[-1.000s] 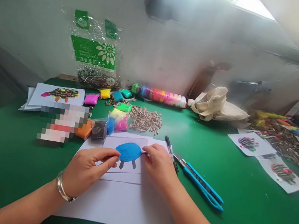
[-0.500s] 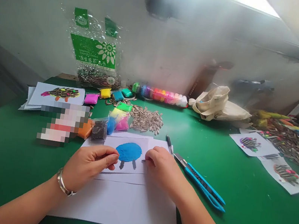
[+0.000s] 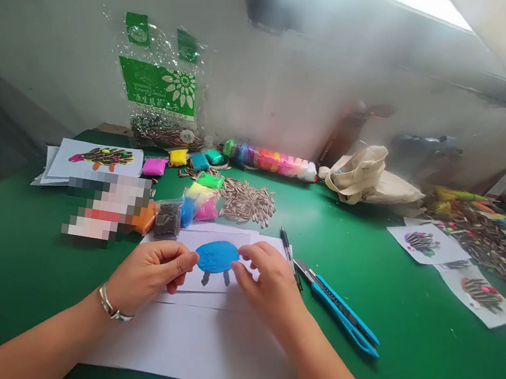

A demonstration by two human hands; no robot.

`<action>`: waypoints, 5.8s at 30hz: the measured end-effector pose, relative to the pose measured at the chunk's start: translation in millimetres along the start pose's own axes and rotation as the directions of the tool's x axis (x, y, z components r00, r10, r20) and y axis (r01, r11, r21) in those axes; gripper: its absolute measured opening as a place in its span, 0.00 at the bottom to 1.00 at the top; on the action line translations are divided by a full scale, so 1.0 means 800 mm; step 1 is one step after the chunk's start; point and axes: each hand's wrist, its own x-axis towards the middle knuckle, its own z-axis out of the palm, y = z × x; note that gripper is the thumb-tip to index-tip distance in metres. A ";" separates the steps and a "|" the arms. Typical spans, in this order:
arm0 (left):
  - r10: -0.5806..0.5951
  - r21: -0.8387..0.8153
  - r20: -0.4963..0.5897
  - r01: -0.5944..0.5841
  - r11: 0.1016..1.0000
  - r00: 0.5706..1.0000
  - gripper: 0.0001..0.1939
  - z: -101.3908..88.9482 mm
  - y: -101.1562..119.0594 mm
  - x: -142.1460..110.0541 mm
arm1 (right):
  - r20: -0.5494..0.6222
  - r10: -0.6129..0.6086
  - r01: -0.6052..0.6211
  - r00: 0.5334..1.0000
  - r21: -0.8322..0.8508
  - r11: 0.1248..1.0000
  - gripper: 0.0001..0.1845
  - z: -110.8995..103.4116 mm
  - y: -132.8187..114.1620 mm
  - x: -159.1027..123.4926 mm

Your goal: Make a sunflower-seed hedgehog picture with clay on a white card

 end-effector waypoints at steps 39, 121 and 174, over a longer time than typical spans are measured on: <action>0.496 0.544 0.019 -0.425 0.723 0.868 0.20 -0.004 -0.008 -0.005 | -0.050 0.073 -0.070 0.996 0.055 0.996 0.11 0.022 0.032 0.013; 0.591 0.676 0.105 -0.493 0.547 0.800 0.15 -0.007 -0.023 0.002 | 0.120 0.023 0.004 0.992 -0.218 0.976 0.15 0.019 0.028 0.005; 0.550 0.781 0.255 -0.505 0.367 0.795 0.10 -0.005 -0.037 0.010 | 0.059 0.049 -0.039 0.997 -0.162 0.986 0.09 0.023 0.024 0.009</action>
